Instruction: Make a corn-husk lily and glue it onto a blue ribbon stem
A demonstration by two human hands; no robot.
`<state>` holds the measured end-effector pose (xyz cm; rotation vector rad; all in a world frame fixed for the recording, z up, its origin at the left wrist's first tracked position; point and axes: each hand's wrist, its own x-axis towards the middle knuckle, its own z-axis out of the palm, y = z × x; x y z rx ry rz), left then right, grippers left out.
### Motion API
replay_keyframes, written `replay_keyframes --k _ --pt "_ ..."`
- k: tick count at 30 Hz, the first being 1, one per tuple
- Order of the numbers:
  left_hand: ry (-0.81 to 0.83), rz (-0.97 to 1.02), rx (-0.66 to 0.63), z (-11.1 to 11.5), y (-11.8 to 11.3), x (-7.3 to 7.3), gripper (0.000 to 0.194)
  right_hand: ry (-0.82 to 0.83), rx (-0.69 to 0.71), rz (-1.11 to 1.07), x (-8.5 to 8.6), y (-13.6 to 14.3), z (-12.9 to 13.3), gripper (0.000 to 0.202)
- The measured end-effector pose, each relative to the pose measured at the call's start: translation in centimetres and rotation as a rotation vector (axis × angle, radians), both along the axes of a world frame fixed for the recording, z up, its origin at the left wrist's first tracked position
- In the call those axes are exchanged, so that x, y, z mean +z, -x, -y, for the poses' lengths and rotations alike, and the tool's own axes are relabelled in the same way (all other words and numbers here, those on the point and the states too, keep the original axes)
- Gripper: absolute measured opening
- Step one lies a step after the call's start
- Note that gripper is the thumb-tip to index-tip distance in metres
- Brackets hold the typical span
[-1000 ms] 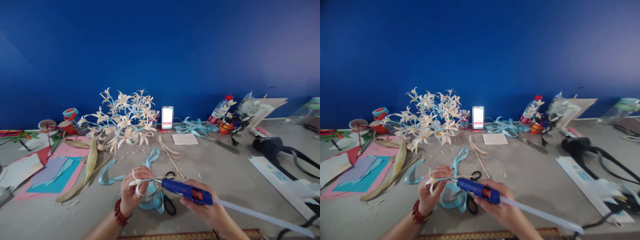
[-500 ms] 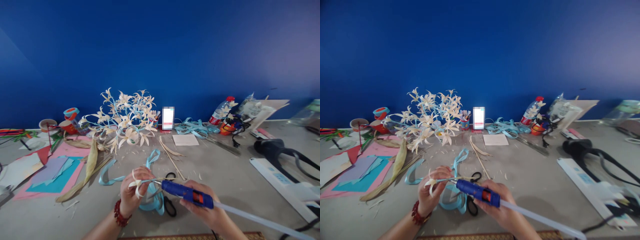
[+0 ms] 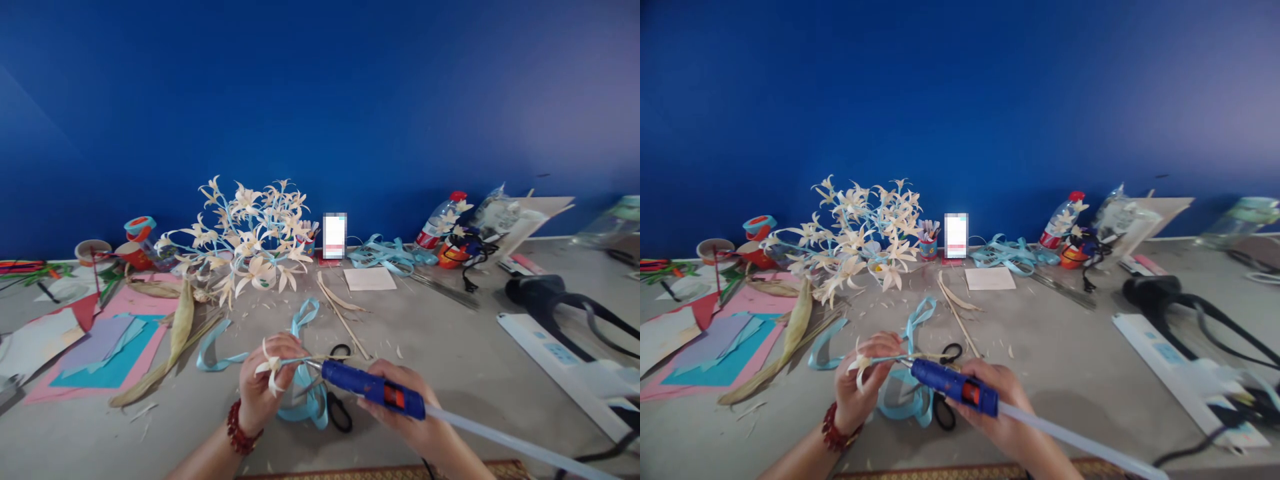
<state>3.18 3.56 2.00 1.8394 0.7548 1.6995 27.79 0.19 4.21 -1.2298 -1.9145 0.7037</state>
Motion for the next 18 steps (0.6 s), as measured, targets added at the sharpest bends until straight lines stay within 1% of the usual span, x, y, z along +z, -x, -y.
replay_keyframes --k 6,9,13,18 --pt "0.019 -0.003 0.007 0.1 -0.1 0.2 0.015 -0.092 0.006 0.007 0.1 0.0 0.0 0.021" --pt "0.027 -0.002 0.014 0.1 -0.1 0.3 0.015 -0.127 0.014 0.034 -0.1 -0.1 0.1 0.019" --pt "0.047 0.002 0.029 0.1 0.0 0.0 0.014 -0.169 0.017 0.071 -0.7 -0.3 0.1 0.016" --pt "0.142 0.045 0.051 0.1 0.0 -0.6 0.012 -0.227 0.048 0.086 -0.9 -0.2 -0.2 0.017"
